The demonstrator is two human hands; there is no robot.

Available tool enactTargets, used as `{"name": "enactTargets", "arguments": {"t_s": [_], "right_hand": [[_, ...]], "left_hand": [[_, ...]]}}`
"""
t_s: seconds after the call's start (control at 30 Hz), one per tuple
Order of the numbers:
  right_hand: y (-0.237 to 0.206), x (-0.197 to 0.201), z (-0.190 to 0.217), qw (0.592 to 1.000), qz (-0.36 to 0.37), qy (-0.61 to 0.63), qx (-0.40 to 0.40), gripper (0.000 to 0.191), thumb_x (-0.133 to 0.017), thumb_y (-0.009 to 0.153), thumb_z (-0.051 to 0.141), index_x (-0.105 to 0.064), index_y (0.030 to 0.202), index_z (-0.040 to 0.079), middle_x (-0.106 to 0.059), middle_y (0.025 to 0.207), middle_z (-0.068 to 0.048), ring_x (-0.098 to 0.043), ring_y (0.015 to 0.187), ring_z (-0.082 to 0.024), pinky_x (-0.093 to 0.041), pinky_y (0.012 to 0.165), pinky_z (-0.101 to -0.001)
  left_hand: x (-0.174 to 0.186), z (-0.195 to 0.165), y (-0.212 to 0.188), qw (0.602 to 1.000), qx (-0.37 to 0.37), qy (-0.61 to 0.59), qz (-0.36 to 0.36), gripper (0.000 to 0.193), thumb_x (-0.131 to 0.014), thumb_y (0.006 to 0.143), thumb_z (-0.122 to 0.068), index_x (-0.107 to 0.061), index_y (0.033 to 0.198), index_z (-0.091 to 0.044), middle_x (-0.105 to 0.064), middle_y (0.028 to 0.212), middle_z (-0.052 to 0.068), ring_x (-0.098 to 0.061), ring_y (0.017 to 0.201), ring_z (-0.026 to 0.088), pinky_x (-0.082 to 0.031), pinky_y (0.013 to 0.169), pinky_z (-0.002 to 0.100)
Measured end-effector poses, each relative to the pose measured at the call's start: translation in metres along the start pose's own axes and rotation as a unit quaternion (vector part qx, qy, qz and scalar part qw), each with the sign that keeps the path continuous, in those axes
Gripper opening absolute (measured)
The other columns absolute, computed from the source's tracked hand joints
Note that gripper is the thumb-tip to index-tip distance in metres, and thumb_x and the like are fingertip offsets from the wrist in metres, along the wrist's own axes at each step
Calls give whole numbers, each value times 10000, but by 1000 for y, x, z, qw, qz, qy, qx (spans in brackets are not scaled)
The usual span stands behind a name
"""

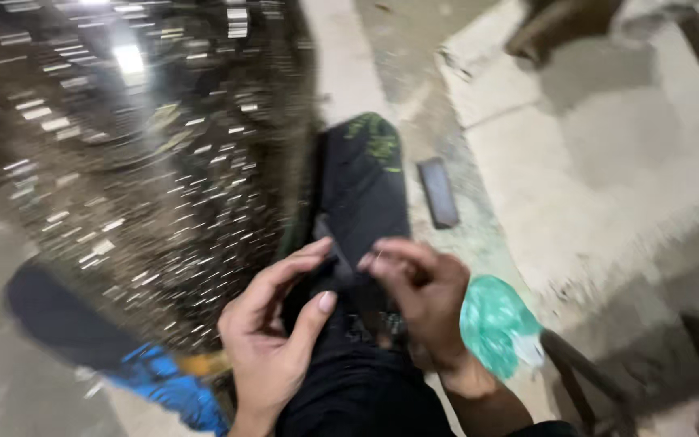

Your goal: The person sits on the floor engraving decorative patterns into a large brass vase with a small chisel, periodically honing the chisel tip on a rectangular sharpening stone before resuming engraving on the vase surface.

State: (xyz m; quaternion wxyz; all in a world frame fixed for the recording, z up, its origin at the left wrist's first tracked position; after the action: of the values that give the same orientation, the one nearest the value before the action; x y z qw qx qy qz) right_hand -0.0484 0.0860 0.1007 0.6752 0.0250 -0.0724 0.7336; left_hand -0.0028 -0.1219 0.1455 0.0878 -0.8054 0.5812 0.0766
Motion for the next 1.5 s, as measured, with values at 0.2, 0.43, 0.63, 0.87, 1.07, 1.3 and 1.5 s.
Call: {"name": "enactTargets", "arguments": {"t_s": [0.2,0.43,0.63,0.87,1.07,1.3,1.5], "right_hand": [[41,112,-79,927,-237,-279,87,149,-752,909,30,-764,1056,5,-768,894,-131,-693,724,-145,-532,624,-300],[61,134,-187,897,-194,-391,76,146,-721,894,41,-789,1024,45,-718,901,-150,-712,735,-278,-566,678,-372],[57,122,-195,865,-175,-460,100,102,-741,918,73,-776,1012,56,-710,929,-135,-699,741,-315,-558,670,-405],[57,122,-194,853,-187,-482,77,74,-756,899,112,-765,967,83,-732,939,-87,-709,713,-283,-554,639,-388],[52,125,-196,860,-198,-467,58,75,-746,925,127,-758,986,85,-724,939,-81,-732,750,-253,-572,676,-368],[49,125,-195,852,-211,-479,27,62,-761,917,138,-761,962,96,-706,900,-83,-715,742,-273,-558,667,-392],[50,114,-187,832,-181,-522,41,92,-754,914,127,-749,1001,96,-708,969,-70,-714,778,-309,-564,682,-406]], "left_hand": [[-43,17,3,979,-58,173,89,246,-741,822,52,-719,1065,19,-786,1129,144,-784,1082,232,-596,961,324],[-97,83,-16,939,-71,221,255,220,-701,827,23,-711,1046,44,-762,1096,164,-744,1026,324,-590,894,381],[-111,124,-35,909,-73,265,314,217,-693,825,29,-695,1041,43,-748,1076,169,-715,1029,337,-565,910,418],[-115,146,-38,894,-53,290,336,263,-714,758,30,-683,1018,14,-731,1069,158,-685,1043,347,-554,903,426],[-116,154,-32,900,-15,280,335,280,-730,749,33,-683,1025,16,-730,1034,127,-679,1009,322,-558,849,400],[-121,160,-26,898,19,279,340,273,-743,749,31,-701,1017,6,-727,1001,111,-673,964,309,-559,836,391],[-128,167,-24,891,27,295,344,247,-756,766,-1,-717,1010,-9,-738,1000,95,-668,918,283,-560,812,376]]}}
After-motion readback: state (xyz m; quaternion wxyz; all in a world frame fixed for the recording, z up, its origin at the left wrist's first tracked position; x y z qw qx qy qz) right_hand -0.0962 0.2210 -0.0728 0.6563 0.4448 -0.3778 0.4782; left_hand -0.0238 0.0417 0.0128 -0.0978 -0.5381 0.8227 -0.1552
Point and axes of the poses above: each hand's wrist, its own y-axis towards the middle knuckle, its own x-axis out of the back of the hand, z = x × y, the point moved 10 cm from there along y, towards the middle knuckle
